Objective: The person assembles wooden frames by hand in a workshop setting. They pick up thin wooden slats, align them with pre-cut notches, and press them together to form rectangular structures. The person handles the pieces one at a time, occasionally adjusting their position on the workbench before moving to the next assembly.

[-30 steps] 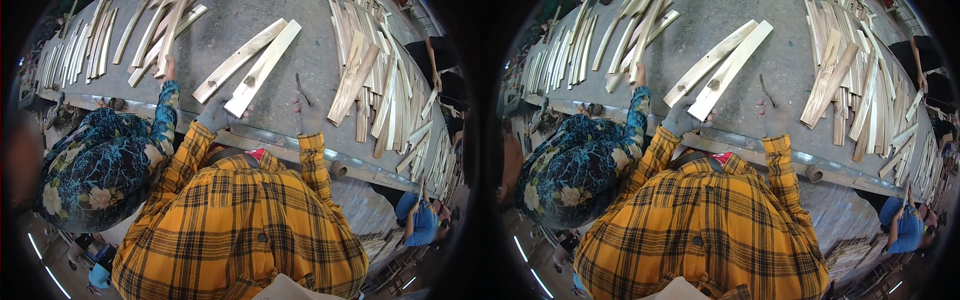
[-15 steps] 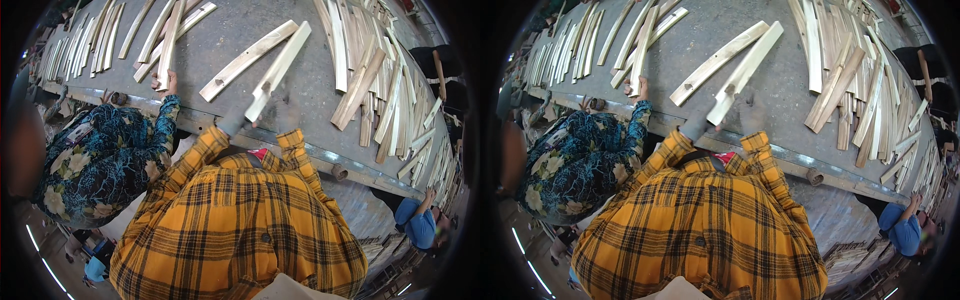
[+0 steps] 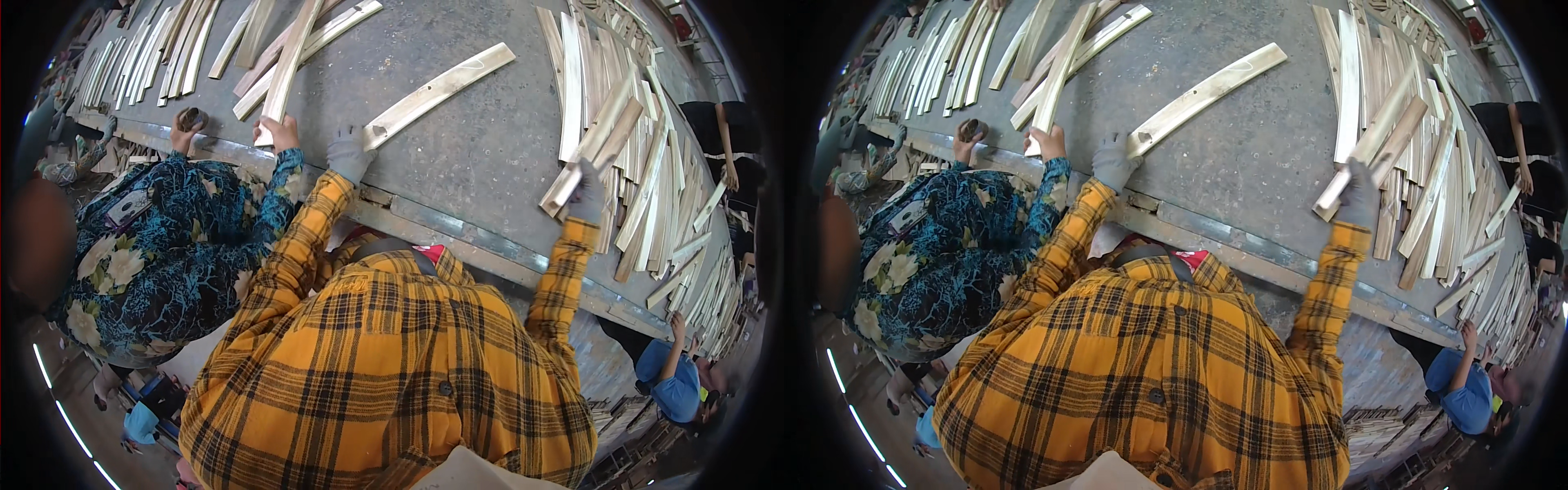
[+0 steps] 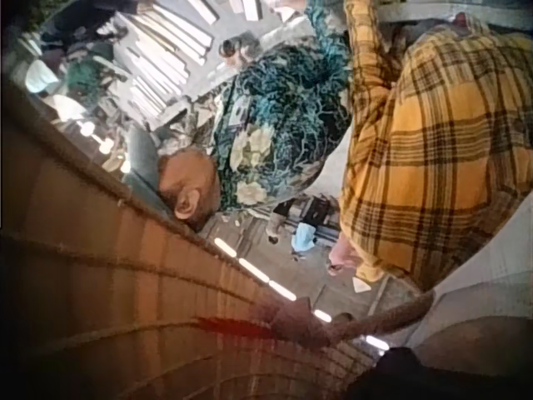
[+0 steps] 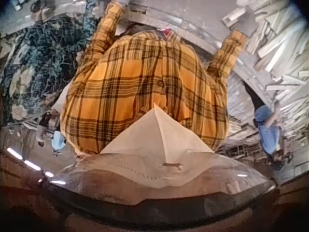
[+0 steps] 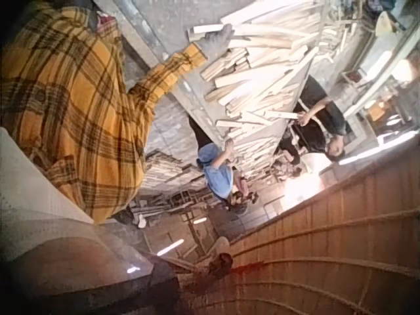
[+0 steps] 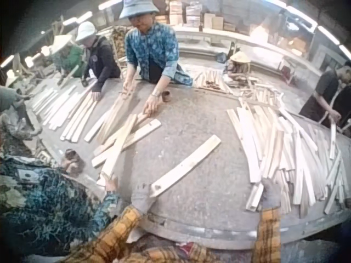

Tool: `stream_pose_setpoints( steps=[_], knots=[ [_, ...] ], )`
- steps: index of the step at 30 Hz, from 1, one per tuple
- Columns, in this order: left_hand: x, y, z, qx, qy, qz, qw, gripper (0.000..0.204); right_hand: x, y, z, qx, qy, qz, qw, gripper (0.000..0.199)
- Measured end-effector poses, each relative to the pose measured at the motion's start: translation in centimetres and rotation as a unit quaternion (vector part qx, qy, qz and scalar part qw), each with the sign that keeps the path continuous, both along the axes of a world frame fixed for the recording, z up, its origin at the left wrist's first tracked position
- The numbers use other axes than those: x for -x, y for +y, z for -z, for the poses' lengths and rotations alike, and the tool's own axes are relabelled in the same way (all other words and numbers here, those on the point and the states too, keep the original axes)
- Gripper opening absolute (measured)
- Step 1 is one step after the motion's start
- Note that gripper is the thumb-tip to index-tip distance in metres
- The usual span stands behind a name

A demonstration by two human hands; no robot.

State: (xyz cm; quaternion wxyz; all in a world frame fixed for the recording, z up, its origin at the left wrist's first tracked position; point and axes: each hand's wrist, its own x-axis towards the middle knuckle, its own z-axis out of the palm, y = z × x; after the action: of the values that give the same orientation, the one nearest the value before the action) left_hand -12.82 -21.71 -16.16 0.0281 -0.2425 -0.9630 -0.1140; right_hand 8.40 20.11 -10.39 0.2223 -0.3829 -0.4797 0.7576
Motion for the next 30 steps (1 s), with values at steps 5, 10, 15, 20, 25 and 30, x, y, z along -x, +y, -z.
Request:
stream_pose_setpoints(
  steps=[5, 10, 15, 20, 25, 30],
  knots=[
    [-2.7, 1.7, -1.8, -0.051, -0.093, -0.001, 0.994, 0.066, 0.0, 1.8, -3.9, -0.447, -0.292, 0.069, 0.843, 0.041],
    [-6.0, 5.5, -7.8, -0.085, -0.170, 0.019, 0.982, 0.067, 2.7, -9.5, -2.3, -0.522, 0.062, -0.121, 0.842, 0.040],
    [-7.0, 6.4, -10.0, -0.098, -0.156, 0.040, 0.982, 0.066, 4.3, -19.2, -2.5, -0.601, -0.070, -0.199, 0.771, 0.044],
    [-7.1, 7.0, -11.4, -0.130, -0.160, 0.049, 0.977, 0.068, 4.7, -20.7, -1.5, -0.645, -0.115, -0.208, 0.726, 0.045],
    [-7.0, 7.3, -12.0, -0.130, -0.190, 0.040, 0.972, 0.068, 4.1, -21.2, -1.8, -0.667, -0.118, -0.206, 0.706, 0.045],
    [-6.9, 7.2, -12.5, -0.120, -0.190, 0.033, 0.974, 0.070, 4.5, -20.2, -2.6, -0.612, -0.082, -0.216, 0.756, 0.044]
  ],
)
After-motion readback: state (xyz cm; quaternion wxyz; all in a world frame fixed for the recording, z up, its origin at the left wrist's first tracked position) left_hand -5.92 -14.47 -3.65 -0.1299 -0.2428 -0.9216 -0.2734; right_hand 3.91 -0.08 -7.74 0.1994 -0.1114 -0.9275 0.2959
